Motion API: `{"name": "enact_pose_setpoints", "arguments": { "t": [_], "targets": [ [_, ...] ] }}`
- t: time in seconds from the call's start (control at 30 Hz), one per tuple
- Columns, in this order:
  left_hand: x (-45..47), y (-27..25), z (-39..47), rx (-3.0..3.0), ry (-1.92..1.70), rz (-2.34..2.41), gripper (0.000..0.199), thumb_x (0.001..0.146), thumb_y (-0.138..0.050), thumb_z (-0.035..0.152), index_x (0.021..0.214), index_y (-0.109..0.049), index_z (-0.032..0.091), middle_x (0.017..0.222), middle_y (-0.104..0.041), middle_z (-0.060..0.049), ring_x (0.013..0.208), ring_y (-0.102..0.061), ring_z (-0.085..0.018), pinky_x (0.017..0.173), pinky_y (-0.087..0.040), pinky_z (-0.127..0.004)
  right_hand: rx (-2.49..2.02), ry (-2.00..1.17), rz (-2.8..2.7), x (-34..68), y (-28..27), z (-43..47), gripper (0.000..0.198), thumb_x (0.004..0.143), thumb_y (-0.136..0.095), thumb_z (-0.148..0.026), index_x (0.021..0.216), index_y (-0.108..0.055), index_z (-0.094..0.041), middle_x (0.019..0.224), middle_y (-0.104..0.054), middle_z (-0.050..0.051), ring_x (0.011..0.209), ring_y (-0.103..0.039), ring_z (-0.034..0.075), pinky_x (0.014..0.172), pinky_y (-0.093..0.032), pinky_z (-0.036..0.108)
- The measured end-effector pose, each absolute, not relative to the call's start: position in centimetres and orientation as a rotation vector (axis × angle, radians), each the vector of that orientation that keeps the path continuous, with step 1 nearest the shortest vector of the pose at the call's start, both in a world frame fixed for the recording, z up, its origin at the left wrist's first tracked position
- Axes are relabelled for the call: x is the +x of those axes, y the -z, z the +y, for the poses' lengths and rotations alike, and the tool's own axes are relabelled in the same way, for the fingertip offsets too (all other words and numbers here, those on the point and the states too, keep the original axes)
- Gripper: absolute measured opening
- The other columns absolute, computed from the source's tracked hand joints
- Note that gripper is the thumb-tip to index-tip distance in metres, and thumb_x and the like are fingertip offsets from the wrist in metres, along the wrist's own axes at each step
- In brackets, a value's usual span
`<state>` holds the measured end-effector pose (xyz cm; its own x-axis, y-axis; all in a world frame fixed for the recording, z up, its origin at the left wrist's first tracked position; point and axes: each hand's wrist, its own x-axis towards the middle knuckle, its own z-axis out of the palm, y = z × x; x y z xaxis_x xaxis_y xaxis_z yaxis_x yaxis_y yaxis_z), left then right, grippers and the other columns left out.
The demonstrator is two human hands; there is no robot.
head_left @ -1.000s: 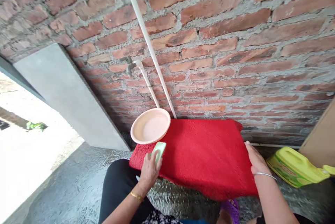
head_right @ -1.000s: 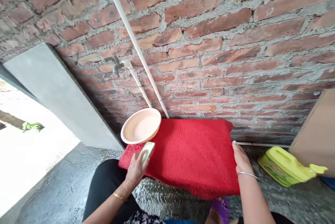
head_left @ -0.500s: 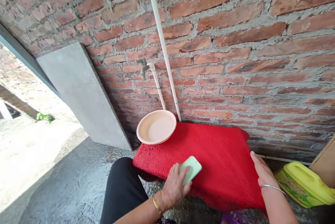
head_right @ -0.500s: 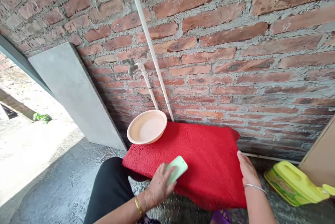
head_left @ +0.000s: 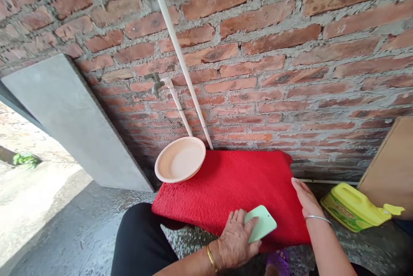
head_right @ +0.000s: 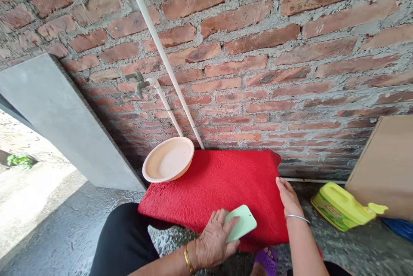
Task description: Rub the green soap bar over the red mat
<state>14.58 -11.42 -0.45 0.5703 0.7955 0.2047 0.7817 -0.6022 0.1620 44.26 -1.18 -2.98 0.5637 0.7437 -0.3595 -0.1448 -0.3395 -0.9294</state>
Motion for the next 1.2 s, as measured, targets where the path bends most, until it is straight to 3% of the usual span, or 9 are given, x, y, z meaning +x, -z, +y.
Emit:
{"name": "enact_pose_setpoints", "arguments": {
  "t": [0.17, 0.3, 0.4, 0.5, 0.63, 0.83, 0.97, 1.1, 1.2],
  "targets": [
    [10.6, -1.4, -4.7, 2.529, -0.585, 1.996, 0.039, 0.088, -0.056, 0.034, 0.125, -0.053, 0.021, 0.104, -0.055, -0.009, 0.091, -0.056, -0.023, 0.08, -0.05, -0.038, -1.698, -0.919, -0.594, 44.5, 4.2, -1.0, 0.061, 0.069, -0.065, -0.064, 0.115, -0.066, -0.023, 0.124, -0.068, 0.006, 0.119, -0.06, 0.024, 0.104, -0.045, 0.037],
    [9.8, -1.3, -1.9, 2.51, -0.521, 2.257, 0.037, 0.089, -0.054, 0.033, 0.121, -0.055, 0.014, 0.094, -0.056, -0.01, 0.082, -0.057, -0.023, 0.072, -0.049, -0.036, -1.698, -0.891, -0.607, 44.6, 4.5, -0.9, 0.057, 0.068, -0.066, -0.062, 0.112, -0.069, -0.025, 0.113, -0.072, 0.004, 0.113, -0.062, 0.024, 0.099, -0.049, 0.036],
    [13.1, -0.1, -5.0, 2.608, -0.446, 2.109, 0.046, 0.086, -0.057, 0.036, 0.127, -0.052, 0.014, 0.104, -0.056, -0.012, 0.089, -0.057, -0.025, 0.078, -0.049, -0.041, -1.705, -0.886, -0.613, 44.7, 4.3, -0.9, 0.056, 0.068, -0.066, -0.061, 0.111, -0.069, -0.025, 0.114, -0.072, 0.004, 0.114, -0.062, 0.024, 0.1, -0.048, 0.037],
    [17.1, 0.9, -9.9, 2.785, -0.401, 1.633, 0.061, 0.082, -0.061, 0.049, 0.133, -0.048, 0.018, 0.113, -0.055, -0.014, 0.1, -0.054, -0.03, 0.088, -0.047, -0.048, -1.717, -0.887, -0.617, 44.7, 4.1, -1.0, 0.056, 0.068, -0.066, -0.062, 0.111, -0.069, -0.026, 0.117, -0.071, 0.004, 0.116, -0.061, 0.024, 0.101, -0.047, 0.036],
    [19.0, 0.1, -12.2, 2.801, -0.309, 1.049, 0.064, 0.079, -0.059, 0.062, 0.134, -0.047, 0.03, 0.116, -0.054, -0.009, 0.1, -0.053, -0.027, 0.091, -0.046, -0.045, -1.725, -0.905, -0.605, 44.6, 3.9, -1.1, 0.057, 0.07, -0.065, -0.063, 0.113, -0.068, -0.026, 0.121, -0.069, 0.004, 0.119, -0.059, 0.024, 0.102, -0.046, 0.036],
    [16.8, -3.2, -2.1, 2.506, -0.334, 1.791, 0.042, 0.091, -0.054, 0.039, 0.128, -0.054, 0.021, 0.109, -0.055, -0.011, 0.097, -0.056, -0.025, 0.086, -0.047, -0.039, -1.673, -0.964, -0.517, 44.1, 3.4, -1.2, 0.056, 0.074, -0.062, -0.064, 0.113, -0.069, -0.026, 0.123, -0.069, 0.005, 0.119, -0.059, 0.023, 0.102, -0.047, 0.032],
    [17.3, -4.2, 4.1, 2.329, -0.306, 2.154, 0.04, 0.09, -0.054, 0.039, 0.123, -0.056, 0.016, 0.105, -0.056, -0.013, 0.096, -0.058, -0.026, 0.079, -0.048, -0.036, -1.622, -1.026, -0.427, 44.0, 2.4, -1.4, 0.055, 0.076, -0.062, -0.063, 0.111, -0.07, -0.021, 0.111, -0.073, 0.007, 0.113, -0.063, 0.023, 0.095, -0.052, 0.032],
    [20.5, -3.4, 3.8, 2.315, -0.302, 2.151, 0.045, 0.087, -0.056, 0.04, 0.124, -0.056, 0.014, 0.107, -0.056, -0.015, 0.097, -0.058, -0.029, 0.078, -0.047, -0.038, -1.591, -1.076, -0.353, 44.0, 1.4, -1.5, 0.05, 0.081, -0.057, -0.06, 0.107, -0.072, -0.02, 0.107, -0.074, 0.008, 0.107, -0.066, 0.024, 0.087, -0.055, 0.033],
    [22.9, -2.6, 0.0, 2.475, -0.235, 1.862, 0.054, 0.087, -0.055, 0.042, 0.132, -0.051, 0.014, 0.114, -0.054, -0.017, 0.102, -0.055, -0.031, 0.086, -0.046, -0.043, -1.586, -1.091, -0.323, 44.1, 1.1, -1.6, 0.049, 0.085, -0.051, -0.057, 0.111, -0.071, -0.021, 0.109, -0.074, 0.007, 0.103, -0.068, 0.023, 0.084, -0.056, 0.032]
  ]
}}
